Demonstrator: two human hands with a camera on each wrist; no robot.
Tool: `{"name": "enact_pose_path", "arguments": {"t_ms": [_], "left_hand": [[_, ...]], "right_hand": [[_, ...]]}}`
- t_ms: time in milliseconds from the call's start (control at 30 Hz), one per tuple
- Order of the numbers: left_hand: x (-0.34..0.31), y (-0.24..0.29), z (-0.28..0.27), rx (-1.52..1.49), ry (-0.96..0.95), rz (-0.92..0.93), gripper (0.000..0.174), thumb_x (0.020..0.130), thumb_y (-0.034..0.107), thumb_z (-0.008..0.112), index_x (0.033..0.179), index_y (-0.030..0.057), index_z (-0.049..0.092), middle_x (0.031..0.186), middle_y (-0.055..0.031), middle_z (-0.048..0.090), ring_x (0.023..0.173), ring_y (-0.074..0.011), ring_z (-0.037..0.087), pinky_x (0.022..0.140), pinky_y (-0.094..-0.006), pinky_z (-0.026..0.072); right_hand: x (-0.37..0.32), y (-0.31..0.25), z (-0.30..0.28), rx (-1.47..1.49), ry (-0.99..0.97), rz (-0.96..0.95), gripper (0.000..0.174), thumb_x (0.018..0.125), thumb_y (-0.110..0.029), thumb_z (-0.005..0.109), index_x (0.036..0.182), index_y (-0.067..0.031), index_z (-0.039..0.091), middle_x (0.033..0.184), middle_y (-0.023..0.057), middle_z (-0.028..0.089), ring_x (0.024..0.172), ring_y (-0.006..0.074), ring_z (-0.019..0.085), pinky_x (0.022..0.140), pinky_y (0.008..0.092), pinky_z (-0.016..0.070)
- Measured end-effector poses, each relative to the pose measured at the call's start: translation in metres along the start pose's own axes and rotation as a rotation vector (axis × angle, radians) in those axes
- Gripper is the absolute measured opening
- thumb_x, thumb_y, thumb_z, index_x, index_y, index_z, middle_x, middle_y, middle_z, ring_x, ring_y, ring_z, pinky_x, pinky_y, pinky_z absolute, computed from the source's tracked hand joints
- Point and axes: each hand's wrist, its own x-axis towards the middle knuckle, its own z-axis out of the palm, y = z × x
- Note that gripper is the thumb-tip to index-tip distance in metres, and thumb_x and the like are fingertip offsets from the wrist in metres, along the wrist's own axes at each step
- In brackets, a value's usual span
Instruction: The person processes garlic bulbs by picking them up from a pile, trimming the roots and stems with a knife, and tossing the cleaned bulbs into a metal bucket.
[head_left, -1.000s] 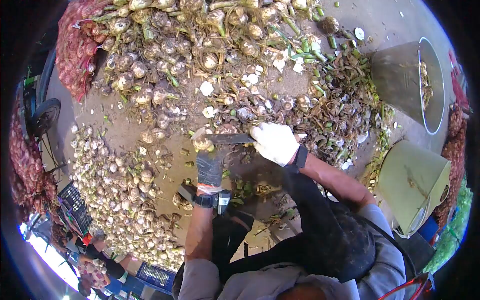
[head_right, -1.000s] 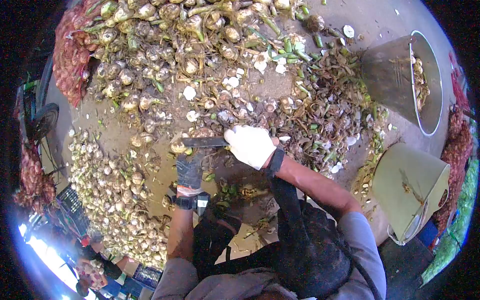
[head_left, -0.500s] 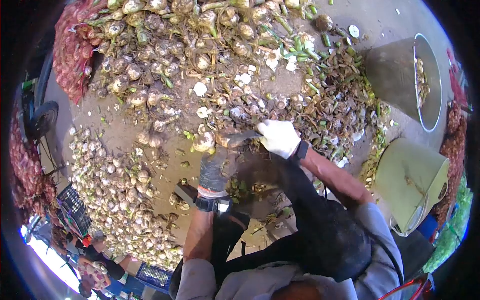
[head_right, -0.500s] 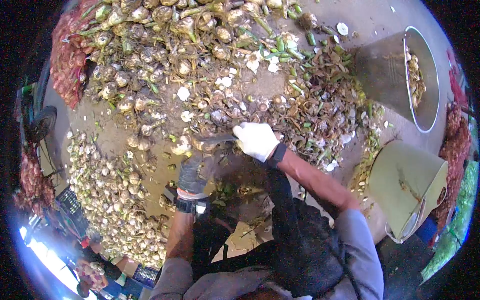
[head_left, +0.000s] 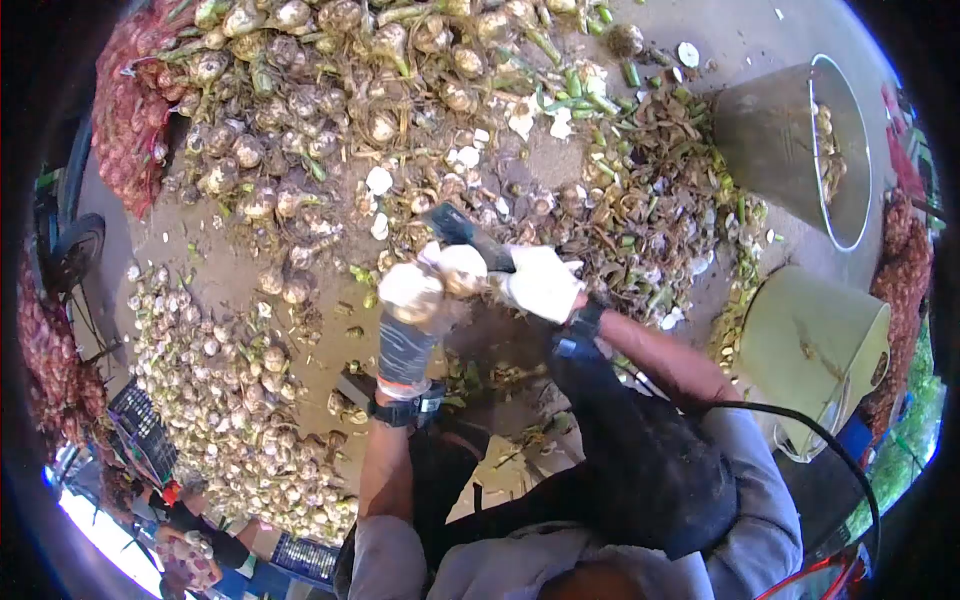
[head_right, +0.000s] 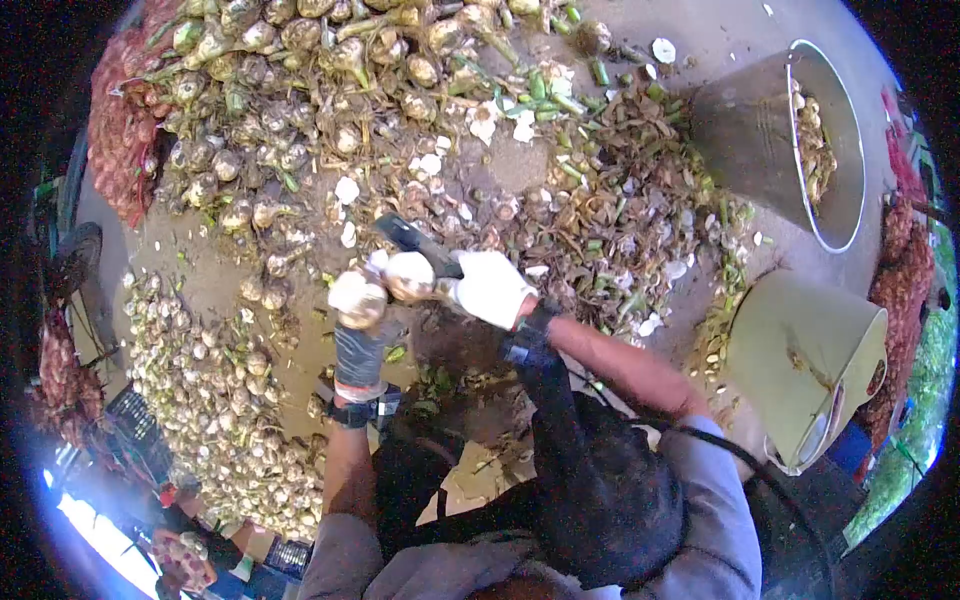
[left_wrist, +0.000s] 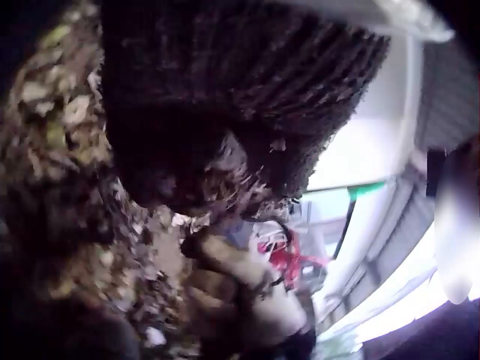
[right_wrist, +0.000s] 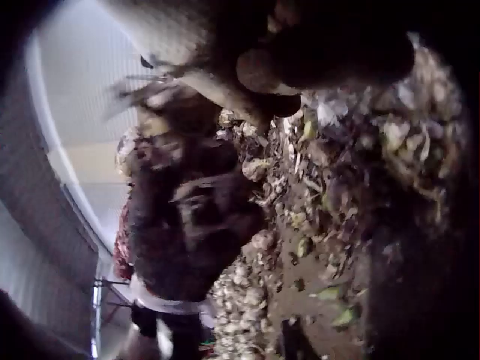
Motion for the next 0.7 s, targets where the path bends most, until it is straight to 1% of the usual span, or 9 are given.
{"name": "enact_pose_path", "arguments": {"t_ms": [33,167,233,267,300,367,467,633,700], "left_hand": [[-0.012,-0.022,0.021,-0.547,-0.025,-0.42,0.045,0.07,0.017,0.083,0.11,0.0077,0.064,0.103,-0.0113,0.065,0.095,-0.0254,0.064,0.081,-0.0383,0.0517],[-0.019,-0.007,-0.001,-0.063,-0.119,-0.257,0.04,0.075,0.011,0.079,0.112,0.0076,0.064,0.101,-0.0083,0.067,0.092,-0.0251,0.065,0.082,-0.0369,0.0524],[-0.024,0.017,-0.006,-0.294,-0.153,-0.265,0.047,0.076,0.009,0.079,0.12,0.0047,0.06,0.102,-0.0062,0.067,0.096,-0.0213,0.064,0.082,-0.035,0.0534],[-0.048,-0.028,0.003,-1.076,-0.253,-0.687,0.056,0.079,0.012,0.079,0.127,0.0027,0.053,0.111,-0.0077,0.065,0.104,-0.0191,0.062,0.084,-0.0352,0.0548],[-0.048,-0.021,0.013,-0.718,-0.168,-0.607,0.059,0.084,0.019,0.075,0.133,0.0035,0.047,0.118,-0.0128,0.062,0.108,-0.0222,0.061,0.083,-0.0383,0.0565],[-0.032,0.041,-0.003,-1.529,-0.069,-0.721,0.054,0.089,0.021,0.07,0.135,0.0045,0.047,0.121,-0.013,0.06,0.108,-0.0214,0.061,0.084,-0.0384,0.0567],[-0.037,0.036,0.007,-1.657,0.089,-0.628,0.048,0.092,0.025,0.065,0.133,0.0049,0.05,0.116,-0.0123,0.063,0.104,-0.024,0.063,0.082,-0.0386,0.0567],[-0.058,0.023,0.01,-0.527,0.211,-0.203,0.039,0.091,0.027,0.061,0.118,-0.0013,0.058,0.106,-0.0175,0.065,0.093,-0.0298,0.065,0.08,-0.0408,0.0567],[-0.058,0.02,-0.007,-1.743,0.16,-0.588,0.041,0.089,0.03,0.063,0.116,-0.001,0.059,0.103,-0.0191,0.065,0.088,-0.027,0.065,0.074,-0.0383,0.0565]], "right_hand": [[-0.003,0.001,-0.003,0.168,-0.049,0.057,0.03,0.083,-0.031,0.063,0.097,-0.0034,0.065,0.075,0.0208,0.064,0.07,0.038,0.064,0.064,0.0447,0.0494],[-0.01,-0.005,-0.004,-0.061,-0.026,0.146,0.026,0.086,-0.028,0.06,0.096,-0.0054,0.064,0.075,0.0188,0.064,0.072,0.0367,0.064,0.064,0.0452,0.05],[-0.016,-0.01,-0.004,-0.19,0.004,0.102,0.024,0.087,-0.028,0.058,0.095,-0.0063,0.064,0.075,0.0178,0.064,0.072,0.0359,0.064,0.065,0.0451,0.0506],[-0.018,-0.016,-0.006,-0.193,0.012,0.01,0.023,0.087,-0.028,0.057,0.095,-0.007,0.064,0.077,0.0167,0.064,0.073,0.0354,0.064,0.065,0.0448,0.0511],[-0.02,-0.02,-0.006,-0.196,0.019,-0.083,0.022,0.088,-0.028,0.057,0.095,-0.0077,0.064,0.079,0.0157,0.064,0.073,0.0349,0.064,0.065,0.0445,0.0517],[-0.026,-0.024,-0.004,-0.271,-0.032,-0.128,0.023,0.087,-0.028,0.057,0.099,-0.0095,0.063,0.085,0.0137,0.063,0.075,0.0332,0.064,0.065,0.0435,0.0528],[-0.03,-0.026,0.005,-0.305,-0.06,-0.239,0.027,0.085,-0.028,0.058,0.104,-0.0102,0.062,0.089,0.0117,0.06,0.077,0.0313,0.064,0.065,0.0424,0.0529],[-0.02,-0.038,0.002,-0.278,-0.021,-0.155,0.023,0.086,-0.028,0.059,0.096,-0.0085,0.064,0.079,0.0144,0.062,0.073,0.0338,0.064,0.063,0.044,0.0522],[-0.01,-0.031,0.017,-0.315,-0.016,-0.152,0.023,0.086,-0.03,0.059,0.092,-0.0078,0.062,0.074,0.0152,0.062,0.069,0.0366,0.063,0.062,0.0458,0.0518]]}}
